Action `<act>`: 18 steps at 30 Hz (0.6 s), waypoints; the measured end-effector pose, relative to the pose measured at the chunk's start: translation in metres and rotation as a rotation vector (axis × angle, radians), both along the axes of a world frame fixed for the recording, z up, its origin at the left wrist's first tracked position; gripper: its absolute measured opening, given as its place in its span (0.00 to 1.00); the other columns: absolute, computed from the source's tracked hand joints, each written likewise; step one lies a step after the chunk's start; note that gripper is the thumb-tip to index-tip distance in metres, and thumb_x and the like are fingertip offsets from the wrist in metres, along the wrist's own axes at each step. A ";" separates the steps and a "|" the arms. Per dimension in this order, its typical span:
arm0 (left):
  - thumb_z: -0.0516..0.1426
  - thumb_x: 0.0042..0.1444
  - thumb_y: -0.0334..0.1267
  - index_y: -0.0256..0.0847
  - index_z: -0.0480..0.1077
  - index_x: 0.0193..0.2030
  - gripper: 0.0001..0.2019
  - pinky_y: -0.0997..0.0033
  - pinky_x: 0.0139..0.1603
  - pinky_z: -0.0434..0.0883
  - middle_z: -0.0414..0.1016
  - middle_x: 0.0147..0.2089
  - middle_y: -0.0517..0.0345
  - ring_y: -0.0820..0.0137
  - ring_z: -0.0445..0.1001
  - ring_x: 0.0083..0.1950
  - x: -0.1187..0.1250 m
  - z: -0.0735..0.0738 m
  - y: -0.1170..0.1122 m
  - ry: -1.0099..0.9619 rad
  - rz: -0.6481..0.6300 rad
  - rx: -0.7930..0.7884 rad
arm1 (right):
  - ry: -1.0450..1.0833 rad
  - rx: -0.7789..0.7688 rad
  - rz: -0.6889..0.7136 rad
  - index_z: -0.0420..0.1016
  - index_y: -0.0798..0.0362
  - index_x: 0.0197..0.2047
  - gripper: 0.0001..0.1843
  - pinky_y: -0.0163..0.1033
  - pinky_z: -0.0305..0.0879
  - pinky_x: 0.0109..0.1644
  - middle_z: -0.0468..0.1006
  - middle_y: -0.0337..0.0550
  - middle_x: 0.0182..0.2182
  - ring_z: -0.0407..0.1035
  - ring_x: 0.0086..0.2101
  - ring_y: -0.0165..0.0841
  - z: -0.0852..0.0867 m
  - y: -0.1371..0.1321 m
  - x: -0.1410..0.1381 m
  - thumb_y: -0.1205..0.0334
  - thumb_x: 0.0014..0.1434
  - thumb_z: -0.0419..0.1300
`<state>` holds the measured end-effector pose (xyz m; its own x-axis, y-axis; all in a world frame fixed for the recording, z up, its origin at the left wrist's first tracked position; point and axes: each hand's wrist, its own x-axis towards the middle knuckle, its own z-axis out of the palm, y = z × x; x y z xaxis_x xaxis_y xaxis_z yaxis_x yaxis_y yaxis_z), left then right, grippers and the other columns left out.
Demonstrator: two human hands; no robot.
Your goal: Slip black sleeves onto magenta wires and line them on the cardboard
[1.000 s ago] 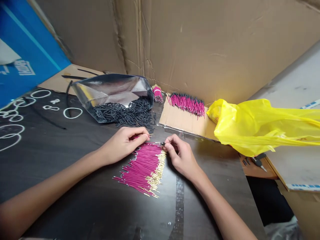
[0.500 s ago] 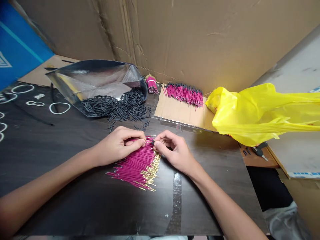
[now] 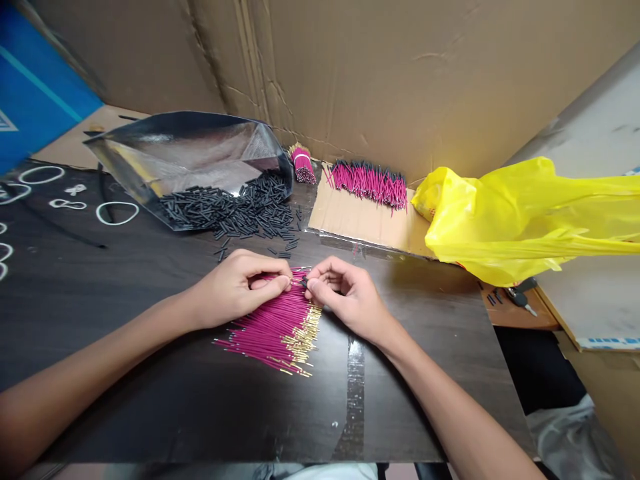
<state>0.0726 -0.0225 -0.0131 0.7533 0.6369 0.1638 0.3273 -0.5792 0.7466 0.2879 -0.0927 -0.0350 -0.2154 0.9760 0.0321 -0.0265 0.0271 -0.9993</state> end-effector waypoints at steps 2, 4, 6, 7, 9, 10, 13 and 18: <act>0.55 0.62 0.34 0.38 0.71 0.26 0.13 0.73 0.27 0.54 0.53 0.19 0.68 0.77 0.53 0.23 0.000 0.001 0.000 -0.007 0.003 -0.002 | 0.006 -0.005 -0.001 0.75 0.54 0.39 0.08 0.34 0.68 0.34 0.79 0.39 0.29 0.70 0.28 0.27 0.002 0.000 0.000 0.58 0.65 0.65; 0.55 0.61 0.33 0.38 0.71 0.25 0.13 0.73 0.27 0.54 0.53 0.19 0.68 0.77 0.52 0.23 0.000 0.002 0.000 -0.006 0.007 -0.007 | 0.004 -0.015 -0.007 0.75 0.53 0.39 0.08 0.35 0.68 0.34 0.79 0.39 0.28 0.70 0.27 0.27 0.004 0.000 0.000 0.57 0.64 0.66; 0.55 0.61 0.33 0.38 0.72 0.25 0.12 0.73 0.27 0.54 0.54 0.19 0.67 0.77 0.53 0.23 0.000 0.003 0.000 -0.007 0.012 -0.013 | 0.004 -0.032 -0.013 0.75 0.53 0.38 0.10 0.35 0.68 0.33 0.79 0.38 0.27 0.70 0.26 0.27 0.004 0.000 0.001 0.55 0.63 0.67; 0.55 0.60 0.33 0.37 0.72 0.25 0.12 0.73 0.27 0.54 0.54 0.19 0.67 0.77 0.53 0.23 0.000 0.003 0.000 -0.011 0.016 -0.016 | 0.006 -0.041 -0.015 0.75 0.53 0.37 0.11 0.35 0.69 0.33 0.79 0.38 0.27 0.70 0.26 0.27 0.005 0.001 0.001 0.54 0.63 0.67; 0.55 0.60 0.32 0.37 0.72 0.24 0.12 0.73 0.26 0.54 0.54 0.20 0.67 0.77 0.53 0.23 0.000 0.003 0.000 -0.022 0.026 -0.016 | 0.014 -0.057 -0.016 0.75 0.53 0.37 0.12 0.35 0.69 0.32 0.78 0.38 0.26 0.70 0.25 0.27 0.004 0.001 0.002 0.53 0.62 0.68; 0.56 0.59 0.31 0.37 0.71 0.24 0.12 0.73 0.26 0.53 0.54 0.20 0.67 0.77 0.52 0.23 0.000 0.003 0.000 -0.027 0.028 -0.015 | 0.021 -0.063 -0.015 0.74 0.53 0.37 0.12 0.35 0.68 0.32 0.78 0.38 0.26 0.70 0.25 0.27 0.004 0.001 0.002 0.53 0.62 0.68; 0.55 0.59 0.30 0.37 0.71 0.24 0.12 0.73 0.26 0.53 0.51 0.20 0.68 0.77 0.52 0.23 0.001 0.002 0.000 -0.030 0.020 -0.009 | 0.043 -0.077 -0.004 0.75 0.53 0.37 0.12 0.34 0.68 0.32 0.78 0.38 0.26 0.70 0.25 0.26 0.003 0.002 0.002 0.54 0.61 0.68; 0.55 0.59 0.30 0.37 0.70 0.24 0.12 0.73 0.26 0.53 0.50 0.20 0.68 0.78 0.51 0.23 0.000 0.002 -0.001 -0.026 0.013 -0.002 | 0.043 -0.100 0.011 0.75 0.54 0.37 0.12 0.34 0.68 0.31 0.79 0.38 0.26 0.70 0.25 0.26 0.002 0.003 0.003 0.54 0.61 0.68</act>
